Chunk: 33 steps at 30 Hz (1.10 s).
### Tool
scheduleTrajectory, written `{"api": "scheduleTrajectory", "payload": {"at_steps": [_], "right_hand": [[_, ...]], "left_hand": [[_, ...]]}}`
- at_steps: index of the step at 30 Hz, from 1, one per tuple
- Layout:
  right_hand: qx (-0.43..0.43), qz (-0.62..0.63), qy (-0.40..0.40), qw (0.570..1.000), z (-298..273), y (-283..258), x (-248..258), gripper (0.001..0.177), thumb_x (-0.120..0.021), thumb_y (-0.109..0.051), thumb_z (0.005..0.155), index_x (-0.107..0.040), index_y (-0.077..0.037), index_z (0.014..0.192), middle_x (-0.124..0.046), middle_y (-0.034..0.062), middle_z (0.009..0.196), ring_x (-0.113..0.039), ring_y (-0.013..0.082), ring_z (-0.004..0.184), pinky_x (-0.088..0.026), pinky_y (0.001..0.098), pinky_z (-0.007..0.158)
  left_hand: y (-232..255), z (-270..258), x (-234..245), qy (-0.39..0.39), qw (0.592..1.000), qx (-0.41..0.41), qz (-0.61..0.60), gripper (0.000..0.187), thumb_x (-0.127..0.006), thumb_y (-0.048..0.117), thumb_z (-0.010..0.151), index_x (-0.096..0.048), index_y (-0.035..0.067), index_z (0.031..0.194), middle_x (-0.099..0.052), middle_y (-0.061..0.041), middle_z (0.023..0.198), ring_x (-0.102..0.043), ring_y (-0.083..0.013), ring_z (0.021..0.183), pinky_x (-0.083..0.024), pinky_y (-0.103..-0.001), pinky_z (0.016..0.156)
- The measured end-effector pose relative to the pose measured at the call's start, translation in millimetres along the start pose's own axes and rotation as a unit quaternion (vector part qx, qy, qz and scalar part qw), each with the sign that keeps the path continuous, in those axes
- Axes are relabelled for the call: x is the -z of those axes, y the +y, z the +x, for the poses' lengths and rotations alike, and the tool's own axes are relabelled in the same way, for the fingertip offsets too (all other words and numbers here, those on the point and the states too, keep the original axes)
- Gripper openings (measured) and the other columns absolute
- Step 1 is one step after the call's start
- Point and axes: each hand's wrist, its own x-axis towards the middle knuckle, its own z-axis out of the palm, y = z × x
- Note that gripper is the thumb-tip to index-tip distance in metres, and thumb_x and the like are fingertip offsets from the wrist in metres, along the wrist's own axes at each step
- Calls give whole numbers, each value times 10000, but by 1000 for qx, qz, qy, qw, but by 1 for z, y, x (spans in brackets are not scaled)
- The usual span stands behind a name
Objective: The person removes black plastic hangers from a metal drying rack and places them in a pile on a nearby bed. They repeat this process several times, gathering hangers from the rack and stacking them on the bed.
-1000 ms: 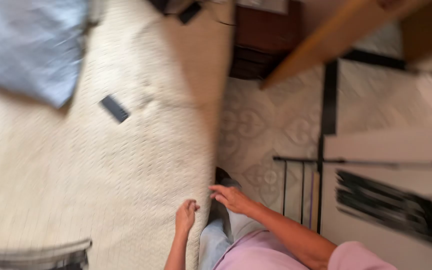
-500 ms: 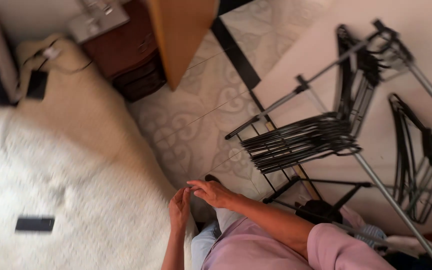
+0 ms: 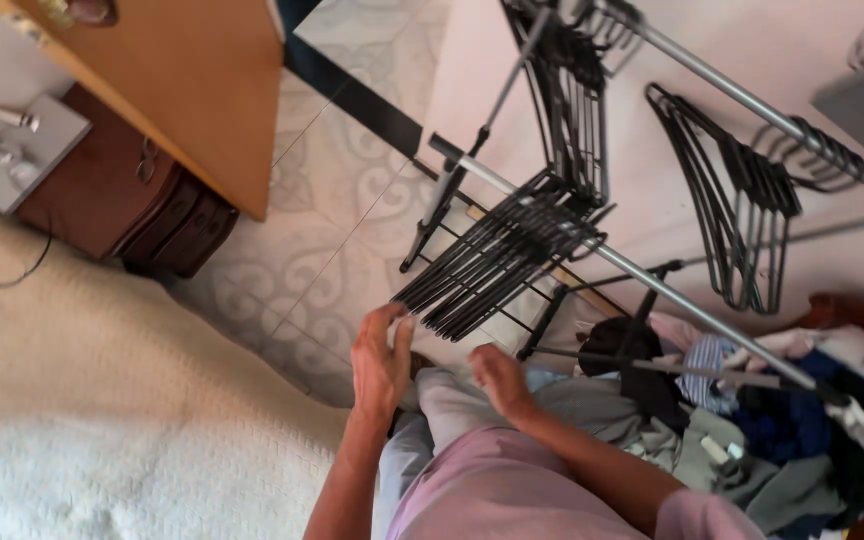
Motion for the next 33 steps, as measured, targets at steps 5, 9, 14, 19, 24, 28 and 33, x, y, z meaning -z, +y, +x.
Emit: {"api": "scheduleTrajectory", "payload": {"at_steps": [5, 9, 14, 19, 24, 28, 33], "right_hand": [[94, -18, 190, 977, 14, -47, 28, 322, -466, -312, 1159, -593, -86, 967, -572, 30, 693, -559, 150, 660, -495, 306, 719], [128, 26, 297, 946, 35, -50, 49, 243, -551, -248, 1144, -503, -61, 1291, -570, 16, 875, -566, 105, 747, -510, 249, 727], [138, 19, 370, 919, 60, -89, 49, 283, -659, -167, 1087, -548, -96, 1338, -588, 17, 1148, -540, 87, 962, -460, 236, 818], [161, 3, 378, 912, 84, -117, 52, 380, -735, -153, 1039, -592, -60, 1379, -596, 82, 1212, -537, 158, 997, -450, 281, 810], [215, -164, 394, 878, 108, -106, 70, 299, -874, -238, 936, -765, -82, 1167, -671, 86, 1004, -658, 250, 921, -535, 326, 739], [203, -171, 394, 880, 111, -115, 77, 210, -905, -236, 908, -812, -118, 1054, -729, 63, 918, -695, 234, 884, -551, 317, 743], [222, -112, 330, 911, 94, -152, 83, 152, -853, -239, 939, -838, -143, 1056, -799, 52, 962, -675, 177, 867, -532, 311, 811]], "left_hand": [[41, 43, -17, -87, 993, -67, 40, 390, -760, 234, 967, -696, 68, 1313, -705, -196, 1235, -694, -409, 1189, -570, -512, 1004], [65, 72, -44, -123, 988, -85, 40, 493, -766, 227, 950, -636, 81, 1403, -650, -216, 1342, -633, -435, 1277, -528, -544, 1068], [79, 80, -76, -78, 985, -152, -13, 223, -801, 187, 945, -751, 133, 1155, -709, -64, 1068, -743, -275, 1024, -629, -349, 846], [101, 73, -108, -85, 976, -189, -64, 183, -824, 112, 919, -809, 143, 1099, -752, -37, 965, -776, -214, 910, -657, -289, 706], [130, 63, -138, -131, 966, -193, -114, 243, -747, 55, 956, -774, 67, 1197, -754, -168, 977, -765, -357, 926, -670, -428, 731], [124, 58, -151, -127, 970, -159, -136, 232, -742, 52, 957, -797, 91, 1180, -771, -141, 990, -772, -309, 932, -666, -374, 726], [142, 48, -152, -155, 965, -143, -157, 229, -675, -7, 983, -803, 52, 1162, -780, -170, 1012, -769, -316, 909, -667, -350, 655]]}}
